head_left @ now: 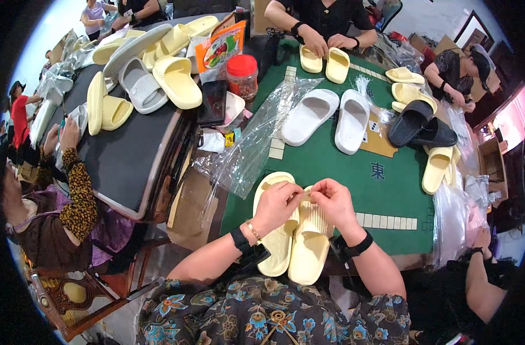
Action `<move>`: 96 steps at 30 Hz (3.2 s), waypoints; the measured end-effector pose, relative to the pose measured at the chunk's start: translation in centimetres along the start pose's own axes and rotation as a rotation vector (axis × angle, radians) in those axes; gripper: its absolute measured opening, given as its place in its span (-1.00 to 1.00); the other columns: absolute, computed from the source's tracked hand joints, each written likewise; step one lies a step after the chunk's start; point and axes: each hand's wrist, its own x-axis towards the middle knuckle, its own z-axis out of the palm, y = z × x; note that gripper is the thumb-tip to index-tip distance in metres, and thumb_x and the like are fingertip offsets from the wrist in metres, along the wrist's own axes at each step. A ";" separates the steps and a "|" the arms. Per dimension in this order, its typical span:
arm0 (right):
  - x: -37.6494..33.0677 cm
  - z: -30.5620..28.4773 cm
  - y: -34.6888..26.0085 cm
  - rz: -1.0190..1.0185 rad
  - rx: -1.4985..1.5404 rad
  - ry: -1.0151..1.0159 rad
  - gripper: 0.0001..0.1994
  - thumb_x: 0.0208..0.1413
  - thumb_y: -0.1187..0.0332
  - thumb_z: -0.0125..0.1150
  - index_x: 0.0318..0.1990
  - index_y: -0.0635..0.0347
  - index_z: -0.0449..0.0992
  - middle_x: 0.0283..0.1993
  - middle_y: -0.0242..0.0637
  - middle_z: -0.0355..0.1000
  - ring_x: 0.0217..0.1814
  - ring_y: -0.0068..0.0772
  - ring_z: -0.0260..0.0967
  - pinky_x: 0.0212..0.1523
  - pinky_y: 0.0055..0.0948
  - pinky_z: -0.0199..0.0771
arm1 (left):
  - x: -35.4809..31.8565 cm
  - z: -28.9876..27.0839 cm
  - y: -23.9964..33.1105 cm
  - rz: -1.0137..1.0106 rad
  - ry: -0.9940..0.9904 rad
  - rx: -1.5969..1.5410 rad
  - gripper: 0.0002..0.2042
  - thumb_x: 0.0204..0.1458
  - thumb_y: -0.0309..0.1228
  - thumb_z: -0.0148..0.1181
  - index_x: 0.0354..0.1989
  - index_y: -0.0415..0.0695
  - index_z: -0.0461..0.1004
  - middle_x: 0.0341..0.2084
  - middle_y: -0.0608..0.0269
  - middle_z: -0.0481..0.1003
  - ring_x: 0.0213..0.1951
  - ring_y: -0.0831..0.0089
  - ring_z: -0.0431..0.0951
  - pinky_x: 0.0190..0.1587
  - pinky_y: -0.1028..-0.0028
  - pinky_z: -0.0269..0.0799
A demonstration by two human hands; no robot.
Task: The recorder is inspecting and assembling various colored foam slippers at a shared workstation.
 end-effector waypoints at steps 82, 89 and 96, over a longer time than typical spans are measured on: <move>-5.0 -13.5 1.8 -0.289 -0.872 0.760 -0.54 -0.10 0.37 0.32 0.04 0.11 0.44 0.23 0.02 0.20 0.24 0.14 0.17 0.23 -0.05 0.22 | -1.4 -38.2 -14.6 -0.470 0.397 -1.003 -0.72 0.12 -0.40 0.10 -0.03 -0.23 0.40 -0.10 0.23 0.50 -0.18 0.38 0.53 -0.07 0.43 0.53; -3.8 -6.4 0.1 -0.325 -0.494 0.311 -0.66 0.05 0.37 0.26 0.00 0.18 0.48 0.20 -0.04 0.26 0.20 -0.06 0.28 0.13 -0.22 0.36 | -6.2 -32.5 -0.8 -0.390 0.270 -0.921 -0.58 0.11 -0.51 0.00 0.15 -0.42 0.24 0.00 -0.01 0.45 0.03 0.26 0.50 0.03 0.32 0.52; -1.8 -4.2 -1.8 -0.106 0.771 -0.183 -0.48 0.29 0.06 0.00 0.29 0.12 0.20 0.25 -0.19 0.27 0.15 -0.33 0.33 0.08 -0.18 0.44 | -3.7 -24.5 8.4 -0.564 -0.181 -0.657 -0.58 -0.03 -0.49 0.04 0.04 -0.40 0.37 -0.10 0.12 0.50 -0.10 0.43 0.50 0.01 0.49 0.37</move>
